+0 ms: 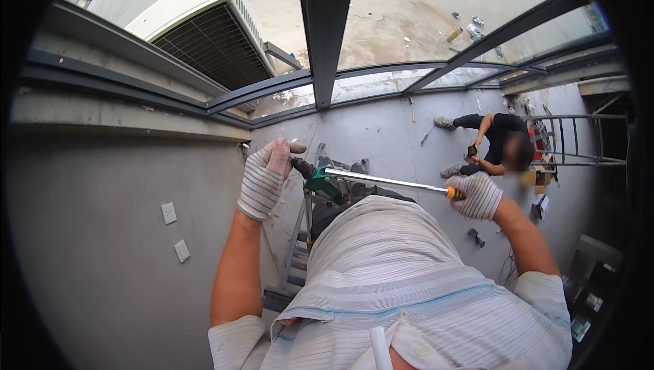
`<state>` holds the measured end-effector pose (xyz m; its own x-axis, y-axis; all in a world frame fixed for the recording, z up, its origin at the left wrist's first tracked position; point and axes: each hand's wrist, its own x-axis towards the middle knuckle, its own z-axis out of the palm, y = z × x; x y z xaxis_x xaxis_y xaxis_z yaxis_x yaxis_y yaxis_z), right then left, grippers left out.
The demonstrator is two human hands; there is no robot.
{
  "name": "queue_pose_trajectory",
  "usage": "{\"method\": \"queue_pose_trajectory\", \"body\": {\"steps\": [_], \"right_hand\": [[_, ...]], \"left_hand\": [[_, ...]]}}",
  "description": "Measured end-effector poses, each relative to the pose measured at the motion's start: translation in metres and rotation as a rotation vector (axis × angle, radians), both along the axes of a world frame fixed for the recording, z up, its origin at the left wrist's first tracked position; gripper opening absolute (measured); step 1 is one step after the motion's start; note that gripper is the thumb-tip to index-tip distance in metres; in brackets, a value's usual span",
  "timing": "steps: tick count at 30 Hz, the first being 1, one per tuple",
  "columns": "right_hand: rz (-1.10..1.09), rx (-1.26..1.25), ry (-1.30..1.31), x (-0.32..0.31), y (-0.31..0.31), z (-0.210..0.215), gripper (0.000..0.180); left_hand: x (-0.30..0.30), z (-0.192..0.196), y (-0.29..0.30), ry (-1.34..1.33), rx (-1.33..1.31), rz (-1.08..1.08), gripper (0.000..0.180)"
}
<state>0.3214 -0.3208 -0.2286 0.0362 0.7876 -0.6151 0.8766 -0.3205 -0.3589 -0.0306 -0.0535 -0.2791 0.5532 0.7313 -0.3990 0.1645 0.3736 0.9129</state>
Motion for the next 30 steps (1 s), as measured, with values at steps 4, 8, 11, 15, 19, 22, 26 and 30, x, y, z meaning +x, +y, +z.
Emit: {"method": "queue_pose_trajectory", "body": {"steps": [4,8,11,15,19,22,26,30], "right_hand": [[0.158,0.153,-0.26,0.033,0.024,0.036,0.028],[0.211,0.41,-0.448,0.035,0.025,0.035,0.03],[0.175,0.556,-0.507,0.034,0.017,0.012,0.033],[0.196,0.517,-0.452,0.032,0.011,0.013,0.037],[0.193,0.537,-0.414,0.035,0.017,0.017,0.037],[0.202,0.488,-0.463,0.032,0.019,0.022,0.036],[0.2,0.472,-0.443,0.037,0.019,0.017,0.035],[0.209,0.47,-0.42,0.036,0.022,0.018,0.035]], "left_hand": [[0.01,-0.018,-0.02,0.012,-0.054,-0.018,0.045],[0.013,-0.021,-0.014,0.012,-0.012,0.006,0.046],[0.005,-0.03,-0.009,0.025,-0.017,-0.05,0.047],[0.004,-0.028,-0.008,0.043,-0.063,-0.096,0.05],[0.003,-0.023,0.001,0.015,-0.087,-0.134,0.05],[0.003,-0.025,0.002,0.017,-0.067,-0.133,0.049],[0.008,-0.025,-0.002,0.074,-0.039,-0.103,0.049],[0.018,-0.036,-0.018,0.233,0.022,0.042,0.05]]}}
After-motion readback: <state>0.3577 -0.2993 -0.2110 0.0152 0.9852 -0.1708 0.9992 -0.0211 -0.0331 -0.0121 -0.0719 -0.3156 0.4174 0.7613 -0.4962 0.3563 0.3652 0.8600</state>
